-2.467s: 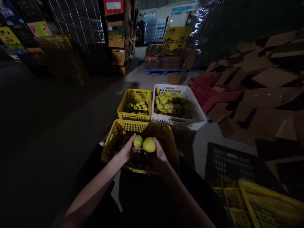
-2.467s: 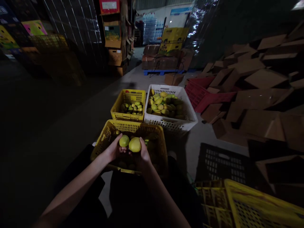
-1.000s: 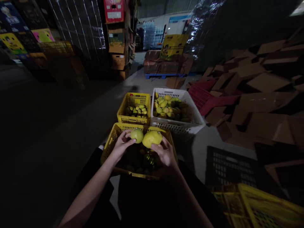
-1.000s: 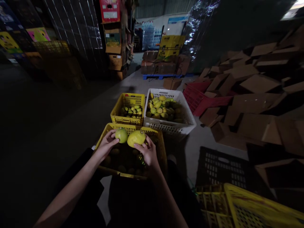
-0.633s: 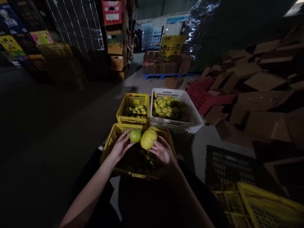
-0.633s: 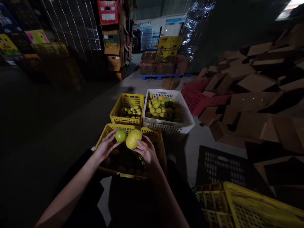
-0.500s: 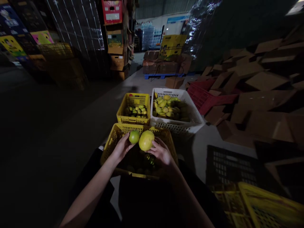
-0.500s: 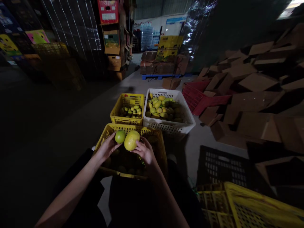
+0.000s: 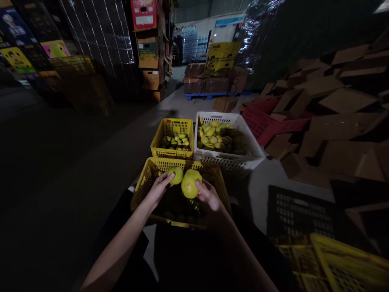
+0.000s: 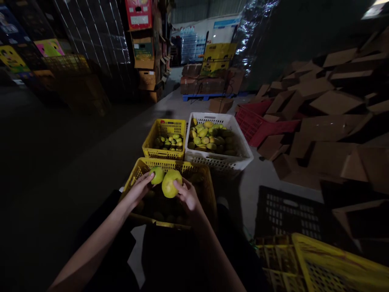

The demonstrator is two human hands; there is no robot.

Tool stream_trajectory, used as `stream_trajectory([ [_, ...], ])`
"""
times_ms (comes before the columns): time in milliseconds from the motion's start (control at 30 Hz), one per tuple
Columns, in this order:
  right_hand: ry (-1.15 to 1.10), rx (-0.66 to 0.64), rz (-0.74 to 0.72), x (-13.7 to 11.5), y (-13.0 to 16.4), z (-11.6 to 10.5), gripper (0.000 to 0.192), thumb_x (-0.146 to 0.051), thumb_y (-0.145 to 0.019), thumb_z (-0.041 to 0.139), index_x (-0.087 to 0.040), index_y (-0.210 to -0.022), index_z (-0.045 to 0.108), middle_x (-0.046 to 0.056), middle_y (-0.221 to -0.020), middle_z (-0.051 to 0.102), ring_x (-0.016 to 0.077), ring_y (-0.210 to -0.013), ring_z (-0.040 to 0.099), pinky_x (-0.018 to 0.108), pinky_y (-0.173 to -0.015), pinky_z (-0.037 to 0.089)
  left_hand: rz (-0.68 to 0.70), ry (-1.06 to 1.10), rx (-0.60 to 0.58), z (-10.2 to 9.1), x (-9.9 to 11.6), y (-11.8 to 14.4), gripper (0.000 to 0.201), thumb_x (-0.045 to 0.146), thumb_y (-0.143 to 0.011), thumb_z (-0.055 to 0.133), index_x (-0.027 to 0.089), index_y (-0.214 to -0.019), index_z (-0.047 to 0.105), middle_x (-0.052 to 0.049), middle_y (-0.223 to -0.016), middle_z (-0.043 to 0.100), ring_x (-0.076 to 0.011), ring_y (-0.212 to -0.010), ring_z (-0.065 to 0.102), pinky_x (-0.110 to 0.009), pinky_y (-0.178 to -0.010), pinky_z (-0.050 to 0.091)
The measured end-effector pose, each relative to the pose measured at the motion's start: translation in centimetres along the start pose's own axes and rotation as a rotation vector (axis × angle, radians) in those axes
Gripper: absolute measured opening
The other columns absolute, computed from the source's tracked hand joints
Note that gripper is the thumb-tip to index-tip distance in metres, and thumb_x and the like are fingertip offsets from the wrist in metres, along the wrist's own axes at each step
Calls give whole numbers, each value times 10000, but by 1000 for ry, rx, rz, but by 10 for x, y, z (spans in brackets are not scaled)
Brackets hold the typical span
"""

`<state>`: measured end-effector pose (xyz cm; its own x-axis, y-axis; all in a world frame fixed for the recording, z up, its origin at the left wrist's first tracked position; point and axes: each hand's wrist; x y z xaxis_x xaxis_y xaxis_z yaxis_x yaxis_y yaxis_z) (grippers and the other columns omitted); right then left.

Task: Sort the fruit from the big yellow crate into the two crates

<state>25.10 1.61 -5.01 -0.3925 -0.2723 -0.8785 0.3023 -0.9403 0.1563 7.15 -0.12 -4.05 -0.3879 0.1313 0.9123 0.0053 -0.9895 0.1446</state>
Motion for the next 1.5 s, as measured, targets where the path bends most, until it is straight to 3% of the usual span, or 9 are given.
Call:
stream_trajectory([
  [233,-28,-69,112,0,-3,-4,439,-505,-700,719,-178,-991,683,90,-900,738,257,-836,707,338,-671,580,-141,17,43,-11,3,-1,477,524,-635,754,175,-938,636,-60,-886,696,-185,-712,659,-336,-724,535],
  [567,-67,-188,149,11,-6,-4,437,-526,-782,615,-172,-1034,660,105,-903,733,241,-822,700,362,-679,576,-110,-93,-5,-7,4,6,425,363,-709,730,168,-1071,622,-95,-1101,648,-230,-989,625,-397,-894,518],
  [767,-64,-173,129,9,-5,-2,421,-474,-748,667,-162,-1031,673,100,-873,737,240,-810,694,362,-693,566,63,-369,104,-13,-1,4,626,298,-560,854,171,-1088,542,-91,-1121,621,-225,-1074,577,-427,-1018,416],
  [867,-54,-145,103,7,-4,-1,372,-451,-725,689,-198,-999,676,78,-895,739,246,-835,692,372,-704,563,117,-363,66,-20,0,0,623,287,-535,864,177,-1067,559,-78,-1131,629,-214,-1060,587,-406,-1011,419],
  [1067,-94,-148,156,5,-4,2,390,-539,-712,632,-195,-892,663,109,-855,734,285,-867,696,428,-723,564,58,-414,40,-21,16,2,582,311,-530,867,160,-1054,663,-91,-1095,682,-245,-1055,603,-428,-1026,392],
  [1200,-203,-52,247,2,-6,5,412,-578,-737,548,-191,-824,660,120,-773,731,305,-817,703,449,-658,571,-28,-278,-49,-15,23,7,532,329,-535,867,163,-1015,710,-90,-1069,706,-249,-1048,617,-422,-1038,384],
  [1300,-334,91,310,0,-7,8,424,-561,-808,479,-178,-768,656,93,-648,709,252,-611,689,369,-500,555,-115,-145,-88,-9,20,9,533,319,-525,876,151,-1006,718,-88,-1009,722,-232,-990,646,-408,-1032,397],
  [1400,-407,173,283,-2,-7,12,419,-517,-861,445,-173,-736,649,50,-548,670,174,-420,607,264,-362,480,-215,-23,-95,-2,14,11,539,263,-539,875,123,-1030,702,-96,-961,723,-214,-921,669,-399,-1008,427],
  [1500,-419,216,243,-6,-6,14,387,-439,-901,413,-170,-745,643,30,-536,662,145,-379,576,237,-357,478,-265,56,-49,2,7,10,469,150,-581,847,121,-1020,687,-95,-997,706,-189,-900,673,-363,-973,463],
])
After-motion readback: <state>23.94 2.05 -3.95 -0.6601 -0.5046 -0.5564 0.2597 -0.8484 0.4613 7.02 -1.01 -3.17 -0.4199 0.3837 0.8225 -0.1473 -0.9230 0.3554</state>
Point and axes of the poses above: each hand's wrist, its own y-axis away from the middle knuckle, its own z-axis out of the palm, x = y × z
